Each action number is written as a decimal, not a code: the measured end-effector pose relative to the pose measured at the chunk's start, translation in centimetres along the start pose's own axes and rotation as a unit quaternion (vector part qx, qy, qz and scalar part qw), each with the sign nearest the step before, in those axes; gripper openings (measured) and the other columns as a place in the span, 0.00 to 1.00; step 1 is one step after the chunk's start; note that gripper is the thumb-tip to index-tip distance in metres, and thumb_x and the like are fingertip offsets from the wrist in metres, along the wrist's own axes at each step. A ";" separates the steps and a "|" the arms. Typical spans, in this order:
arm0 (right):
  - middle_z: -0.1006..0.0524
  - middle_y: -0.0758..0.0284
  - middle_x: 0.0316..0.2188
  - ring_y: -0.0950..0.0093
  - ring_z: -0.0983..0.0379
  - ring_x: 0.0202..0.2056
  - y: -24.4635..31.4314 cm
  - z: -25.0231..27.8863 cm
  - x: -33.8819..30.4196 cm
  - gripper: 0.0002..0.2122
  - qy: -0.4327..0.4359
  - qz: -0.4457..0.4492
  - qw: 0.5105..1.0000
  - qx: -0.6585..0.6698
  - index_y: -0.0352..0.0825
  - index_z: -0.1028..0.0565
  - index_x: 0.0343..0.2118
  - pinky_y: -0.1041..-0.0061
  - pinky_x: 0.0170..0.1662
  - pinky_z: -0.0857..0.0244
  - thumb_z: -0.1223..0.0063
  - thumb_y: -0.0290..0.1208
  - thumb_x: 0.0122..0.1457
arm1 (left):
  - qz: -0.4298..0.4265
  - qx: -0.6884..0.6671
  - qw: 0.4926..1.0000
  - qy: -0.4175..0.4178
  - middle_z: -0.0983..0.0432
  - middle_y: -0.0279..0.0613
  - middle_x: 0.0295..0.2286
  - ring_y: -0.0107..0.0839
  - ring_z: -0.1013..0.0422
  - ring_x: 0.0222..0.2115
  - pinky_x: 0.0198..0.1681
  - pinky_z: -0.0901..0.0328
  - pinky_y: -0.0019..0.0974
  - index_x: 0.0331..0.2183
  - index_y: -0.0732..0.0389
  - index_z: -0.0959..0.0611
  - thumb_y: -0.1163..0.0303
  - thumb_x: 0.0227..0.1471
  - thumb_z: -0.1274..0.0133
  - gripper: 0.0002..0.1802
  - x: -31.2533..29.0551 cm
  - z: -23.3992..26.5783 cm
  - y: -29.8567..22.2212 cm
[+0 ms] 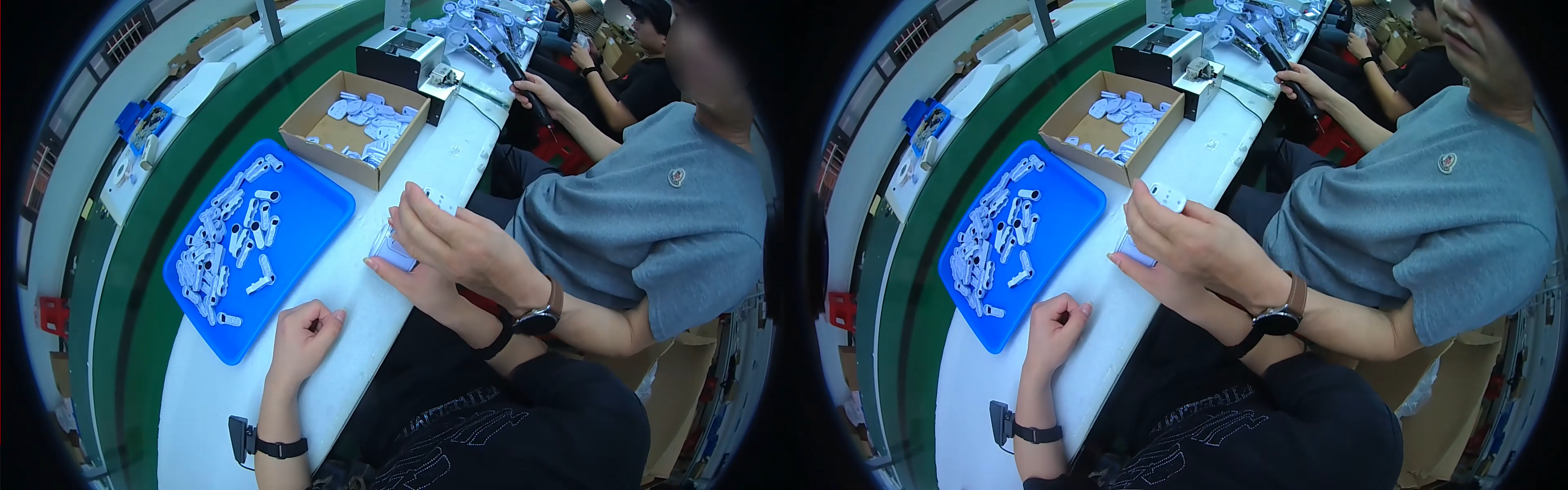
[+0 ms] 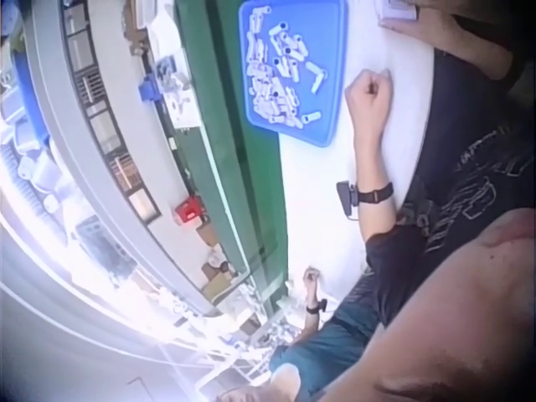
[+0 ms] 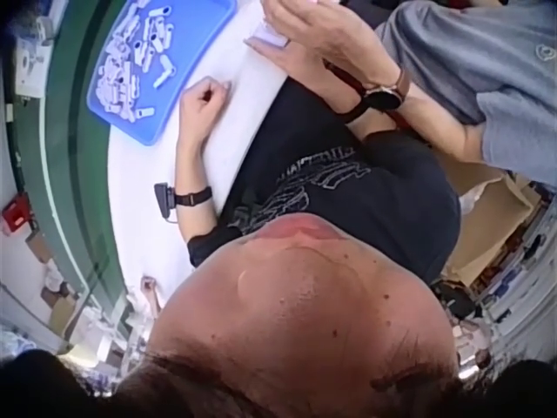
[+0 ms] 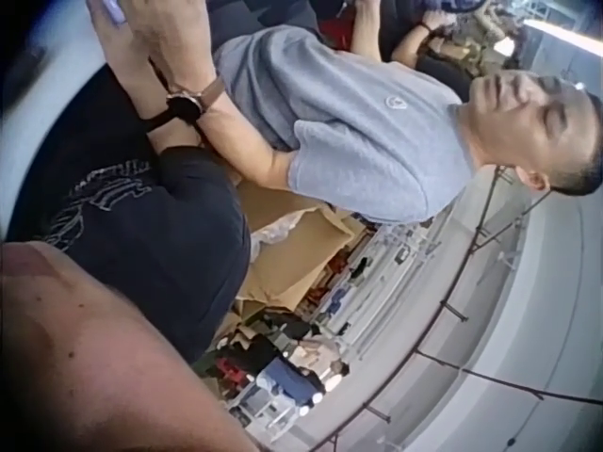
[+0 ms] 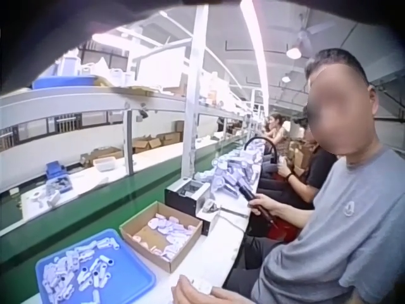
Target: Assembling handheld electric fans by inserting components into the housing and using an electric screwdriver.
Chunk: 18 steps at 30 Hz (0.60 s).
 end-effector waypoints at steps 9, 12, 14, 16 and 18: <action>0.26 0.65 0.58 0.74 0.36 0.65 5.2 8.3 5.3 0.16 0.150 0.300 0.739 -0.584 0.34 0.24 0.55 0.70 0.56 0.29 0.50 0.36 0.70 | 0.017 -0.013 1.000 -0.005 0.34 0.33 0.14 0.23 0.42 0.17 0.21 0.46 0.33 0.20 0.65 0.24 0.68 0.55 0.35 0.19 -0.2 0.3 0.7; 0.26 0.65 0.59 0.75 0.35 0.65 5.8 8.5 5.0 0.16 0.152 0.307 0.723 -0.600 0.35 0.25 0.57 0.70 0.58 0.29 0.49 0.32 0.69 | 0.019 -0.008 1.000 0.001 0.35 0.33 0.14 0.22 0.42 0.17 0.21 0.46 0.33 0.20 0.65 0.24 0.69 0.56 0.35 0.19 -0.1 0.2 0.7; 0.26 0.67 0.60 0.76 0.36 0.66 6.3 8.4 5.0 0.18 0.147 0.236 0.819 -0.502 0.39 0.25 0.60 0.72 0.61 0.30 0.48 0.26 0.67 | 0.020 -0.004 1.000 0.003 0.35 0.32 0.14 0.22 0.42 0.17 0.21 0.46 0.33 0.20 0.65 0.24 0.69 0.56 0.35 0.19 0.0 0.3 0.6; 0.26 0.67 0.60 0.76 0.35 0.66 6.2 8.1 4.8 0.18 0.148 0.227 0.838 -0.475 0.39 0.26 0.60 0.72 0.62 0.31 0.47 0.27 0.67 | 0.022 -0.011 1.000 0.004 0.35 0.32 0.14 0.22 0.42 0.17 0.21 0.47 0.32 0.20 0.65 0.24 0.70 0.55 0.35 0.18 0.0 0.2 0.6; 0.27 0.67 0.60 0.76 0.35 0.66 6.2 7.8 4.6 0.19 0.147 0.213 0.868 -0.424 0.38 0.26 0.60 0.72 0.63 0.32 0.45 0.29 0.66 | 0.026 -0.014 1.000 0.005 0.35 0.32 0.14 0.22 0.42 0.17 0.21 0.47 0.32 0.20 0.65 0.24 0.70 0.55 0.35 0.18 -0.1 0.1 0.7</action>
Point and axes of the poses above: each hand's wrist, its own x-axis towards the middle knuckle, its own z-axis out of the back of the hand, y = z × x, the point moved 2 cm from there along x, towards the middle knuckle
